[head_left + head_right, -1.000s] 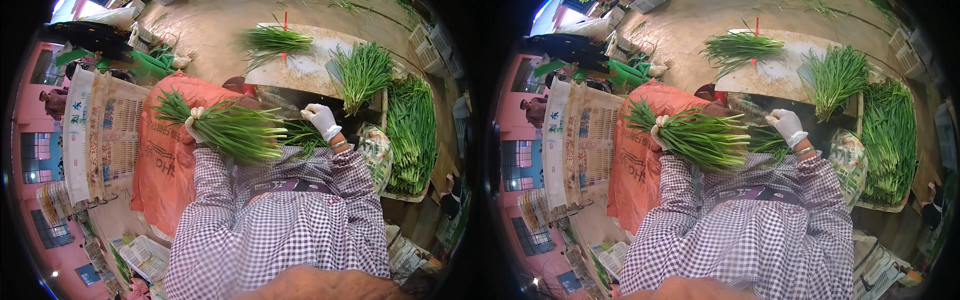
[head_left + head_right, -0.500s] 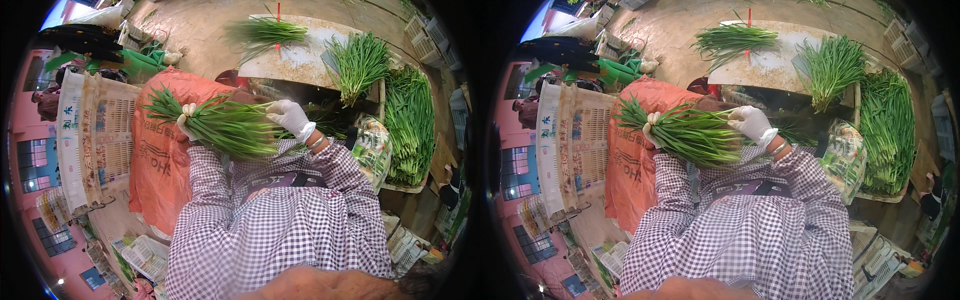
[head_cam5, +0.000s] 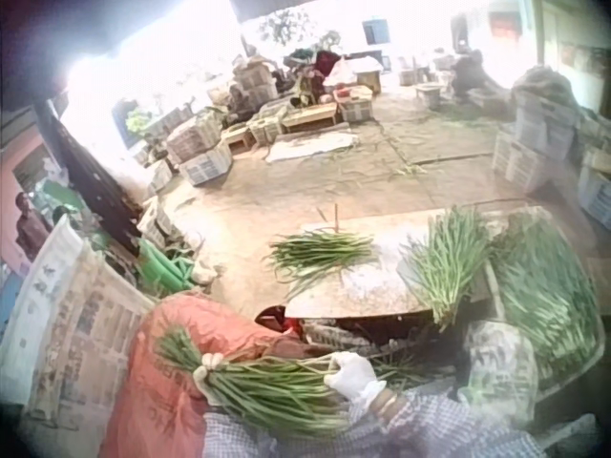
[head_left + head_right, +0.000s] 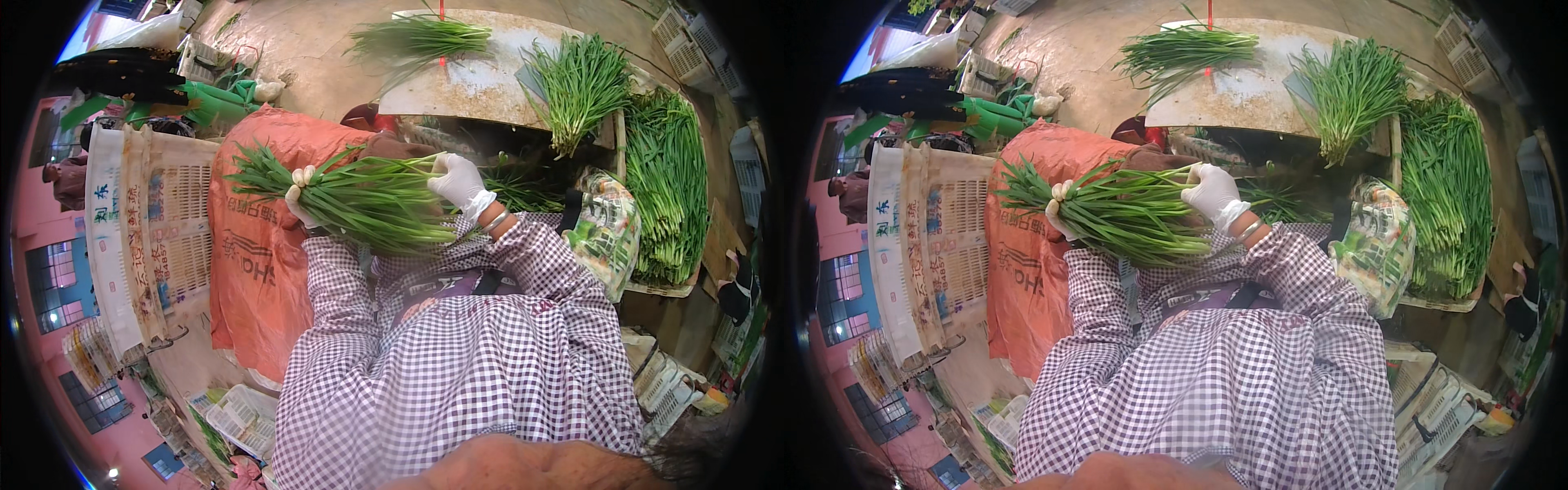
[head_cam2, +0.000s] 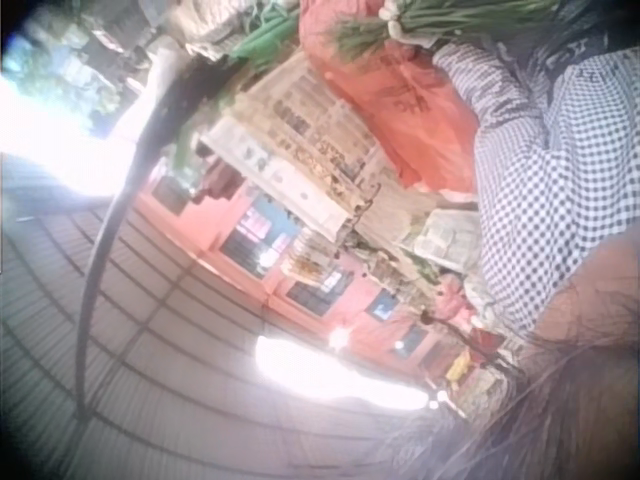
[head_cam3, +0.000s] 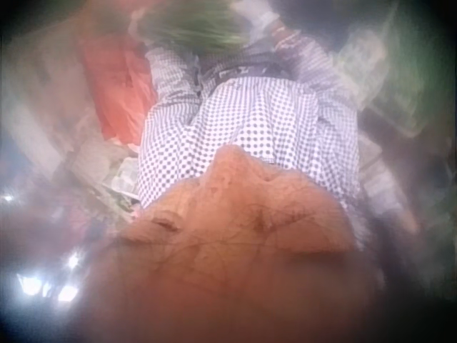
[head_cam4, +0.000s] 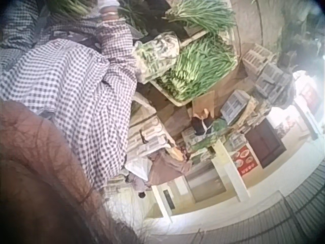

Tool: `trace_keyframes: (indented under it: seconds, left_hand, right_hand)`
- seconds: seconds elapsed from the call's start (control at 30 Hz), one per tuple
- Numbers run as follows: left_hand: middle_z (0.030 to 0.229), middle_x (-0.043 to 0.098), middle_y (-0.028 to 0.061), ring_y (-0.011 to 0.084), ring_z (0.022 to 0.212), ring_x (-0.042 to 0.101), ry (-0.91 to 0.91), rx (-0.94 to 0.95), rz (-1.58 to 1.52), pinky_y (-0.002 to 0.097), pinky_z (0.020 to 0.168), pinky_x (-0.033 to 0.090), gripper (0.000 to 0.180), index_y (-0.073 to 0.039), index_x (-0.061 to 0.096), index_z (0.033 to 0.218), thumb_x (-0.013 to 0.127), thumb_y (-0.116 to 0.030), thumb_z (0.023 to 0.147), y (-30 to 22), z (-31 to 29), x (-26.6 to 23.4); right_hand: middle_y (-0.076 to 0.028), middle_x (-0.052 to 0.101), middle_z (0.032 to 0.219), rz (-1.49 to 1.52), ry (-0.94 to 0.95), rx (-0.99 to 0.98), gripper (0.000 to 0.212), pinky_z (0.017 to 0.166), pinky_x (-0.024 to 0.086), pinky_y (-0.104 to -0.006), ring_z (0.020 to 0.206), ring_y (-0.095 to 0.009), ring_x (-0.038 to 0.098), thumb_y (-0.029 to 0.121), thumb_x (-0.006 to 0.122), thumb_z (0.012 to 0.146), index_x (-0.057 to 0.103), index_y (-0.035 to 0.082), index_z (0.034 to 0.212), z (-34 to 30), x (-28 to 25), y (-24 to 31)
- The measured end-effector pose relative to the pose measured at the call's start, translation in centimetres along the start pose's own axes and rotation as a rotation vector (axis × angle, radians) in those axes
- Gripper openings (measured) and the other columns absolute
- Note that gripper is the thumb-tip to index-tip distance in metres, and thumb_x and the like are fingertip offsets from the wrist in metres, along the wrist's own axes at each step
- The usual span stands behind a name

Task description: The person gathers bunches of green onions, trims the root ends and leafy tops using a knife, and secures the bundles with red ties before placing them into a crate.

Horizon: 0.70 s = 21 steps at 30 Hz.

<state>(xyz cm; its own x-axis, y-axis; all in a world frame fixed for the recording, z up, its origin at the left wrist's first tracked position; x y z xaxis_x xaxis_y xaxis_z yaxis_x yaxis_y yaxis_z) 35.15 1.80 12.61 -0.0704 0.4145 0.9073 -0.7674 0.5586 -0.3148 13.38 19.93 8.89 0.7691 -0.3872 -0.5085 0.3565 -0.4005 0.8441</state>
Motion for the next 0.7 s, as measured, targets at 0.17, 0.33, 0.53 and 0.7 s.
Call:
trace_keyframes:
  seconds: [0.17, 0.33, 0.53, 0.7]
  left_hand:
    - [0.086, 0.044, -0.0008, 0.0149, 0.082, 0.048, -0.011, -0.056, 0.082, 0.0376, 0.083, 0.046, 0.015, -0.011, 0.046, 0.087, 0.059, -0.016, 0.083, 0.0, 0.0, -1.3]
    - [0.086, 0.046, -0.0012, 0.0153, 0.085, 0.05, 0.012, -0.017, -0.019, 0.0393, 0.087, 0.046, 0.014, -0.012, 0.047, 0.088, 0.06, -0.017, 0.083, -0.1, -0.1, -2.0]
    - [0.09, 0.052, -0.0006, 0.0172, 0.088, 0.054, -0.065, 0.045, -0.001, 0.0426, 0.09, 0.048, 0.014, -0.011, 0.05, 0.09, 0.06, -0.018, 0.083, -0.9, -1.2, -4.9]
    - [0.094, 0.056, 0.0011, 0.0196, 0.092, 0.058, -0.031, 0.024, 0.019, 0.0447, 0.09, 0.049, 0.014, -0.01, 0.053, 0.092, 0.059, -0.02, 0.085, -0.6, -0.7, -4.6]
  right_hand:
    - [-0.012, 0.067, 0.083, -0.424, -0.142, -0.155, 0.016, 0.078, 0.05, -0.0423, 0.086, -0.03, 0.064, 0.025, 0.069, 0.068, 0.066, 0.011, 0.076, -0.4, -2.0, -0.5]
    - [-0.009, 0.066, 0.079, -0.809, -0.223, -0.027, 0.012, 0.067, 0.052, -0.0417, 0.079, -0.027, 0.066, 0.023, 0.066, 0.072, 0.068, 0.012, 0.075, 0.0, -6.5, -8.0]
    - [-0.01, 0.067, 0.084, -0.638, -0.049, -0.103, 0.021, 0.076, 0.051, -0.0419, 0.083, -0.028, 0.065, 0.026, 0.067, 0.079, 0.07, 0.009, 0.089, -3.8, -6.0, -7.4]
    - [-0.009, 0.071, 0.101, 0.488, 0.368, 0.119, 0.036, 0.084, 0.051, -0.0342, 0.094, -0.02, 0.066, 0.031, 0.071, 0.084, 0.069, 0.004, 0.109, -4.1, 4.0, -6.0]
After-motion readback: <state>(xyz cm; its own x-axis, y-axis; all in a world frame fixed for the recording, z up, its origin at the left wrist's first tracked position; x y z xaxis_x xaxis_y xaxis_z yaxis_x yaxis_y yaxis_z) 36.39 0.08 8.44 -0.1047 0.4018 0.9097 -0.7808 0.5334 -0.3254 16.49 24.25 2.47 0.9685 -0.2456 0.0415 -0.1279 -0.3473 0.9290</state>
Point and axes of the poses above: each hand's wrist, its own z-axis towards the middle knuckle, its own x-axis out of the palm, y = z × x, the point moved 8 cm from there along z, towards the middle knuckle
